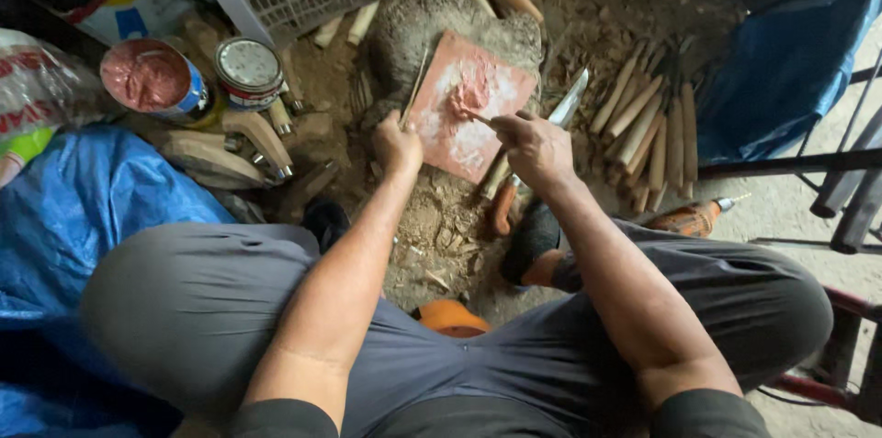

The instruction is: The person sits on the floor and uses two small metal tools to mix a reddish paste on a square tile. After mixing, the person picks up a curved metal tool with a wooden handle and scrapes the mixed paste onto its blade.

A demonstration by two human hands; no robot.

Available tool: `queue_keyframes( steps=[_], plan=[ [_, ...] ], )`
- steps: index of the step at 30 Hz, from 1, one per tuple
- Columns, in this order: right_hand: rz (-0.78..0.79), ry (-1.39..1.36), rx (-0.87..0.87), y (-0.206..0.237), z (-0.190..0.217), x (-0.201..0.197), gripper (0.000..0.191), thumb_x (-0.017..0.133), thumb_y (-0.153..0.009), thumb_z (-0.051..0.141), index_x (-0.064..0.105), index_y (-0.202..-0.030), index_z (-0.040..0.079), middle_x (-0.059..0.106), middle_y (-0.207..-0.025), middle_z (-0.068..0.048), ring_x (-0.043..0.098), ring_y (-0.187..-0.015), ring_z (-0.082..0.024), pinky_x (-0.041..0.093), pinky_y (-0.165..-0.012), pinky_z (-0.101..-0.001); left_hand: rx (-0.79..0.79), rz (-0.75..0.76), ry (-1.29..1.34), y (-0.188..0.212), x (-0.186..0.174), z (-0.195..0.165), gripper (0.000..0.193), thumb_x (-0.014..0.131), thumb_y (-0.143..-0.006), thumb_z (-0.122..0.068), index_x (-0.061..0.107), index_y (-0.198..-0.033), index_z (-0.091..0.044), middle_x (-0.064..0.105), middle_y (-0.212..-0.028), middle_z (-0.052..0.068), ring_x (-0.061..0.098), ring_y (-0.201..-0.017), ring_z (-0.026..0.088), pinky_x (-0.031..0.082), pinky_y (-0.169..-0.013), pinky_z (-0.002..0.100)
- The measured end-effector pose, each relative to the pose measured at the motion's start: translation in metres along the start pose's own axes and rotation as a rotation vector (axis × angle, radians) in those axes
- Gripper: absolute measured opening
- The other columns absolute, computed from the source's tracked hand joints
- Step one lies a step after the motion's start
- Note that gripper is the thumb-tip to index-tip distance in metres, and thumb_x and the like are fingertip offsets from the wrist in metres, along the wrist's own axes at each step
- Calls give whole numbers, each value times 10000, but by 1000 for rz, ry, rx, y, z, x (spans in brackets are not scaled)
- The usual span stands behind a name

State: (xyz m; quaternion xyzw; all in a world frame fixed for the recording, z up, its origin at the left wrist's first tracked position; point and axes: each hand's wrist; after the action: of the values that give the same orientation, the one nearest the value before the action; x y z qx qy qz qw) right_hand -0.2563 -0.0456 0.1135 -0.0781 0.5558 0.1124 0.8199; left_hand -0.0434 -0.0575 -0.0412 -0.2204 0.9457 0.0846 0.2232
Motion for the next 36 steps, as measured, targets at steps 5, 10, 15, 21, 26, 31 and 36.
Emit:
queue_keyframes(
  steps=[5, 10, 15, 21, 26, 31, 36],
  plan=[
    [75, 46, -29, -2, 9, 11, 215, 638, -984, 268, 771, -1152, 249, 741, -994, -52, 703, -829, -298, 548, -705, -432, -43, 24, -40, 1, -1, 0, 149, 694, -906, -153, 705, -921, -5, 710, -854, 270, 703, -872, 458, 533, -749, 517],
    [118, 63, 42, -13, 7, 22, 227, 581, -1058, 253, 748, -1212, 256, 751, -1055, -25, 688, -666, -249, 550, -597, -400, -74, 45, 70, 2, -3, 0, 210, 664, -887, -117, 690, -1061, -2, 733, -916, 241, 744, -862, 384, 555, -763, 461],
    [-152, 89, -122, -19, -1, 22, 281, 668, -1002, 224, 771, -1262, 244, 775, -971, -45, 686, -713, -194, 543, -613, -358, 14, 43, -10, 5, -3, 2, 161, 706, -908, -100, 709, -1003, 30, 713, -900, 291, 707, -895, 435, 537, -773, 486],
    [127, -598, 629, -31, -11, 24, 265, 690, -981, 252, 760, -1230, 198, 775, -881, -74, 642, -625, -149, 529, -557, -337, -37, 49, 47, 9, 1, 7, 147, 680, -906, -130, 717, -988, -13, 728, -897, 253, 720, -892, 435, 537, -762, 487],
    [112, -403, 600, -26, 1, 21, 278, 724, -953, 370, 780, -1158, 192, 769, -856, -122, 666, -664, -158, 535, -644, -346, 48, -38, 42, 3, 1, 5, 175, 728, -859, -128, 692, -943, 20, 692, -876, 289, 682, -864, 481, 530, -750, 507],
    [-20, -120, 387, -16, 10, -6, 257, 710, -910, 317, 817, -1112, 199, 781, -920, -96, 682, -712, -179, 546, -644, -355, -39, 20, -17, 2, 2, 1, 121, 663, -876, -109, 707, -902, 1, 690, -860, 290, 677, -863, 491, 510, -741, 530],
    [77, -422, 569, -38, 9, -22, 287, 668, -930, 271, 770, -1179, 174, 772, -860, -89, 682, -670, -132, 554, -583, -334, 144, -67, 35, 3, 0, -2, 147, 644, -864, -104, 673, -960, 4, 674, -899, 293, 668, -902, 493, 541, -763, 508]
  ],
)
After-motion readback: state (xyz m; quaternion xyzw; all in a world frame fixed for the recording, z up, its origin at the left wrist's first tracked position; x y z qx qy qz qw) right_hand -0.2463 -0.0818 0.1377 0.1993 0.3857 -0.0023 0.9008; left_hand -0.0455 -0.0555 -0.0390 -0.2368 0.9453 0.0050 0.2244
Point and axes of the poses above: each hand's wrist, its own y-axis away from the middle knuckle, its own x-axis out of the palm, z = x × y
